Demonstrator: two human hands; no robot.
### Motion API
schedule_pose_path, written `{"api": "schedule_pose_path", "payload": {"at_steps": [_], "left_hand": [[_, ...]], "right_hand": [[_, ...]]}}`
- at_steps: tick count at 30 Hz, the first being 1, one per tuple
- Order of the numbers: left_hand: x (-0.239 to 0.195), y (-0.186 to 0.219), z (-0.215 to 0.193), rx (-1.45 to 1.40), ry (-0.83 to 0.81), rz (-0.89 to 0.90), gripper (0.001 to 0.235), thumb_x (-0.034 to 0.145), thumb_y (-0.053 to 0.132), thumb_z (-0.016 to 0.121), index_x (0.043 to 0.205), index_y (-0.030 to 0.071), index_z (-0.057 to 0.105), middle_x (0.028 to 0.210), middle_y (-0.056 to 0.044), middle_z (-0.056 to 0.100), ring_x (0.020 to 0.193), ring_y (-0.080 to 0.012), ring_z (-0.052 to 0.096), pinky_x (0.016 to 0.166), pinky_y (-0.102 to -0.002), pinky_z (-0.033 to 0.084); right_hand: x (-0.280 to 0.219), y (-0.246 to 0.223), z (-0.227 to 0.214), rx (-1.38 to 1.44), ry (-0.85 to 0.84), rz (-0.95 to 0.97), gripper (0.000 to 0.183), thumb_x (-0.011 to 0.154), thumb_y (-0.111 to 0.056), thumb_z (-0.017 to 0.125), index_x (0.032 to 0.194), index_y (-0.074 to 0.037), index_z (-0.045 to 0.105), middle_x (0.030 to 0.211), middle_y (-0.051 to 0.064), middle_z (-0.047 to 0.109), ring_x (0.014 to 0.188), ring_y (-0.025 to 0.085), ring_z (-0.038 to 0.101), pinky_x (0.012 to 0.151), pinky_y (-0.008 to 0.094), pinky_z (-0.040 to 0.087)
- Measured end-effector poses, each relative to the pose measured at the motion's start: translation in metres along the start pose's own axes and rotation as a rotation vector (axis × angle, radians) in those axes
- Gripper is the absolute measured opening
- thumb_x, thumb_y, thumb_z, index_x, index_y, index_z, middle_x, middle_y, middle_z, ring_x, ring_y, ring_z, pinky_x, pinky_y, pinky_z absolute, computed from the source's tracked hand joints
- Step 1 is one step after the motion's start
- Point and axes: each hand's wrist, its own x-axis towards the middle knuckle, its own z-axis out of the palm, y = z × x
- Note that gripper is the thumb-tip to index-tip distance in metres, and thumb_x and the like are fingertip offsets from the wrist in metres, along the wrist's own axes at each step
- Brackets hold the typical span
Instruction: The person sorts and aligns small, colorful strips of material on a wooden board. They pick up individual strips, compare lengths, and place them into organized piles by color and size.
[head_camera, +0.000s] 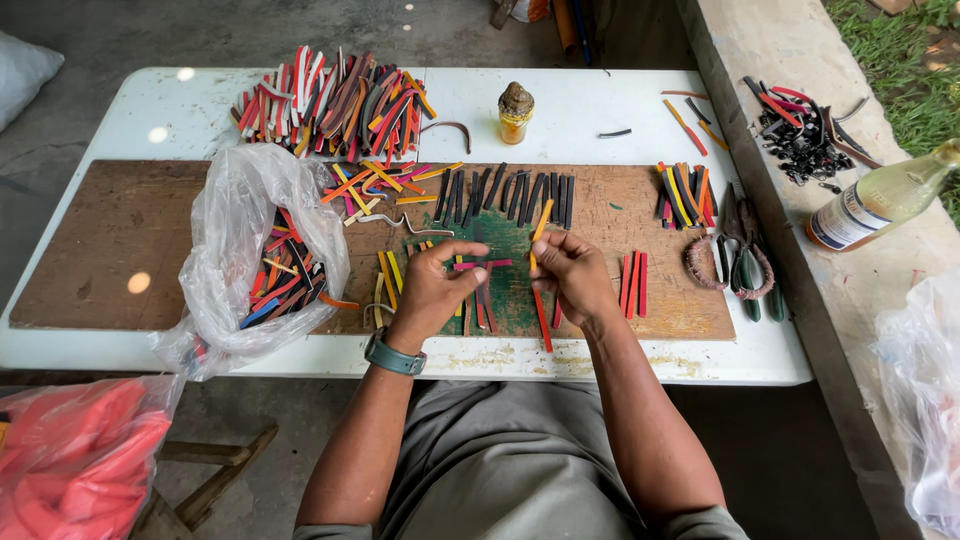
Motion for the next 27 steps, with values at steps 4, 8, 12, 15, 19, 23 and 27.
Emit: {"api": "schedule_pose_path", "payload": {"at_steps": [4,8,12,15,19,23,27], "left_hand": [[-0.004,0.004,0.014,-0.048,-0.095,0.084,0.033,0.087,-0.004,0.075,0.119,0.006,0.072,0.115,-0.003,0.070,0.105,-0.0073,0.067,0.084,-0.022,0.061],[-0.009,0.007,0.021,0.068,-0.159,0.124,0.037,0.086,-0.002,0.077,0.122,0.006,0.073,0.117,-0.003,0.070,0.091,-0.0055,0.064,0.076,-0.020,0.054],[-0.010,0.010,0.028,0.066,-0.175,0.094,0.038,0.085,0.000,0.077,0.122,0.006,0.073,0.115,-0.002,0.071,0.081,-0.0038,0.059,0.067,-0.020,0.050],[-0.010,0.010,0.031,0.084,-0.171,0.091,0.039,0.084,0.000,0.078,0.122,0.006,0.073,0.113,-0.001,0.072,0.079,-0.0028,0.057,0.066,-0.020,0.049],[-0.010,0.008,0.034,0.038,-0.181,0.022,0.039,0.086,-0.002,0.078,0.124,0.005,0.073,0.112,-0.002,0.072,0.075,-0.0040,0.055,0.062,-0.019,0.048],[-0.014,0.012,0.036,-0.047,-0.218,0.094,0.040,0.087,-0.005,0.073,0.126,0.003,0.069,0.123,-0.004,0.067,0.102,-0.0055,0.067,0.080,-0.019,0.062],[-0.016,0.014,0.038,-0.044,-0.215,0.059,0.040,0.087,-0.006,0.073,0.126,0.003,0.069,0.126,-0.006,0.066,0.103,-0.0085,0.067,0.080,-0.021,0.062]], "right_hand": [[-0.034,0.010,0.005,-0.184,-0.101,-0.077,0.032,0.093,-0.008,0.072,0.122,0.003,0.069,0.092,0.007,0.073,0.078,0.012,0.070,0.069,0.028,0.063],[-0.052,0.014,0.002,-0.215,-0.105,-0.070,0.039,0.091,-0.009,0.074,0.128,0.002,0.067,0.093,0.007,0.074,0.079,0.012,0.071,0.071,0.028,0.062],[-0.058,0.011,-0.001,-0.235,-0.099,-0.077,0.040,0.089,-0.009,0.075,0.127,0.002,0.067,0.090,0.008,0.075,0.078,0.014,0.072,0.070,0.029,0.063],[-0.061,0.007,0.000,-0.275,-0.089,-0.088,0.041,0.089,-0.009,0.076,0.127,0.002,0.066,0.089,0.008,0.075,0.078,0.014,0.073,0.070,0.029,0.063],[-0.065,0.007,-0.001,-0.288,-0.074,-0.094,0.039,0.090,-0.008,0.075,0.126,0.002,0.067,0.089,0.009,0.075,0.078,0.014,0.073,0.070,0.029,0.063],[-0.070,0.006,-0.005,-0.234,-0.090,-0.088,0.040,0.088,-0.007,0.076,0.127,0.001,0.066,0.091,0.008,0.075,0.081,0.013,0.072,0.073,0.028,0.062],[-0.073,0.007,-0.008,-0.239,-0.100,-0.099,0.041,0.088,-0.004,0.077,0.127,0.002,0.066,0.094,0.009,0.076,0.082,0.013,0.070,0.075,0.028,0.061]]}}
